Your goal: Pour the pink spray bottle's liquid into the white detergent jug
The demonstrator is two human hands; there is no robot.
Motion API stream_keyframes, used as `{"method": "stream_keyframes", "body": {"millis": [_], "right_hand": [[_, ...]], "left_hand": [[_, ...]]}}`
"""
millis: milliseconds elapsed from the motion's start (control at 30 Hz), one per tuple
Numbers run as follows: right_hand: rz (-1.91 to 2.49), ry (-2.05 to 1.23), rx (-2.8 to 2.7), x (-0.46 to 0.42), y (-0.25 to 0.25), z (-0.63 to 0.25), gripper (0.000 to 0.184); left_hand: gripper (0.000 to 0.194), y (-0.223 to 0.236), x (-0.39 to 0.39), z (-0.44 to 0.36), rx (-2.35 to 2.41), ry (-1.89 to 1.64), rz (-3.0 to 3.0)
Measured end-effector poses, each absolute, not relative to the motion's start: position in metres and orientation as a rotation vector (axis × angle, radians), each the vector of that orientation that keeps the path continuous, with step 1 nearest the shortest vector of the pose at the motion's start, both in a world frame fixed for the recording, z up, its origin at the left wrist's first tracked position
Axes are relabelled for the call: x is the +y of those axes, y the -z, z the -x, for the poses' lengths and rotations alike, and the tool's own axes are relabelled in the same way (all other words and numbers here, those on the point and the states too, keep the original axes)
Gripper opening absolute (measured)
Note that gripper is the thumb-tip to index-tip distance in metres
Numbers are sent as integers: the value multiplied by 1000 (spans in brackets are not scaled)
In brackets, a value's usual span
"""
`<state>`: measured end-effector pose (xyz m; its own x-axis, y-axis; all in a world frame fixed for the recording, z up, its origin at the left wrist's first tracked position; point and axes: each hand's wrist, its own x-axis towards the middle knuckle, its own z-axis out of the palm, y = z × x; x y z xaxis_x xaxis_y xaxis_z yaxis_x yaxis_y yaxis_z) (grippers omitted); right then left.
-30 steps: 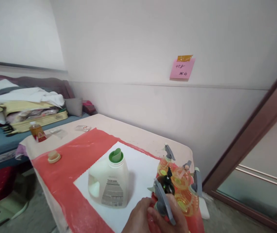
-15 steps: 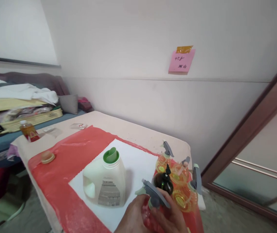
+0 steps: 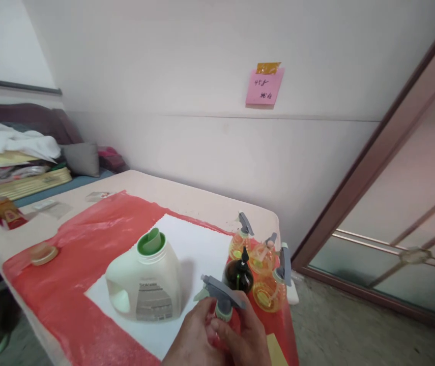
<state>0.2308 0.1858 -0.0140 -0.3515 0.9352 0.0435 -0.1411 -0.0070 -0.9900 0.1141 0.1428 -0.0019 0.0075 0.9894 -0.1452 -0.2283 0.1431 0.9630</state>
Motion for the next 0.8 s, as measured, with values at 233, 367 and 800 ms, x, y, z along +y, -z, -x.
{"method": "stream_keyframes", "body": {"millis": [233,367,800], "right_hand": [[794,-1496,-1509,191,21,-239,38],[614,-1605,-1386,191,27,-244,34],[688,-1644,-770,204,23,-249,22]], "left_hand": [[54,-8,146,-112,1160,-1126,-1029],[74,-7,137,-107,1245,-1024,-1100],[61,-20,109,-34,1241,-564,-1438]]}}
